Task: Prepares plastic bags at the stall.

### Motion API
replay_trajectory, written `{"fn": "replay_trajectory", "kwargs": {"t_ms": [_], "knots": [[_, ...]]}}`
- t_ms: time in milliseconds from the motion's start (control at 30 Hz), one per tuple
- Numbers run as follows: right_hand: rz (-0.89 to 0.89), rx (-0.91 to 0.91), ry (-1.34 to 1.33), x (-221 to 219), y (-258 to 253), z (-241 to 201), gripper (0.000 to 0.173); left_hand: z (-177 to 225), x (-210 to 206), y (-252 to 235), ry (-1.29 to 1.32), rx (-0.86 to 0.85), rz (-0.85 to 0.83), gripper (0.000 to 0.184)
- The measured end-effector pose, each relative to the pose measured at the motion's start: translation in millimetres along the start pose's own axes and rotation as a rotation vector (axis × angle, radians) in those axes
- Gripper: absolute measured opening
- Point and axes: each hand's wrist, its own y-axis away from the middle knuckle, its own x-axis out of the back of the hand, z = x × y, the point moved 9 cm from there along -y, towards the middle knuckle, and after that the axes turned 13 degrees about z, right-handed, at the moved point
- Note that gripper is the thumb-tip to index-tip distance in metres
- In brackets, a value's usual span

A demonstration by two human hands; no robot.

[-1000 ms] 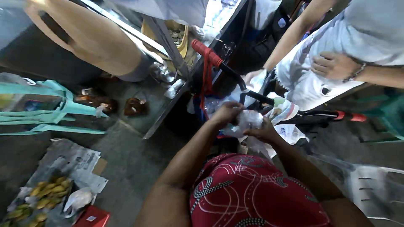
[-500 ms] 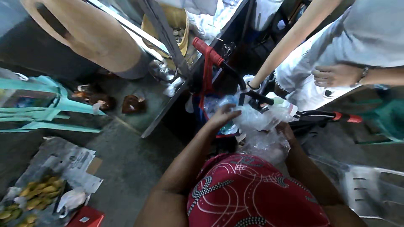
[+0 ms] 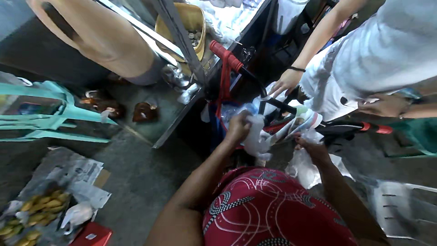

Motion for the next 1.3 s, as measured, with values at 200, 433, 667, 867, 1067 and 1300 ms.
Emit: {"fn": "replay_trajectory", "kwargs": {"t_ms": [200, 433, 667, 867, 1067, 1300], "knots": [[-0.115, -0.052, 0.007, -39.5, 27.1, -6.6, 0.067, 39.3, -93.4, 55.7, 0.216, 0.009, -0.478, 0.042], [-0.039, -0.189, 0.022, -27.1, 30.2, 34.8, 0.067, 20.5, -121.7, 93.9, 0.667, 0.242, -0.799, 0.066], [0.008, -0.177, 0.263, -0.2, 37.1, 63.6, 0.056, -45.0, -96.0, 44.9, -0.309, 0.165, -0.449, 0.041], [-0.146, -0.209, 0.451, -13.3, 60.0, 56.0, 0.059, -133.1, -100.4, 22.1, -0.594, 0.226, -0.439, 0.045], [-0.3, -0.117, 0.235, -36.8, 73.6, 50.4, 0.049, -132.7, -54.1, -5.8, 0.098, 0.454, -0.151, 0.037], [-0.194, -0.222, 0.234, -52.0, 56.2, 41.9, 0.048, -82.4, 24.8, -16.2, 0.464, 0.488, 0.114, 0.026]]}}
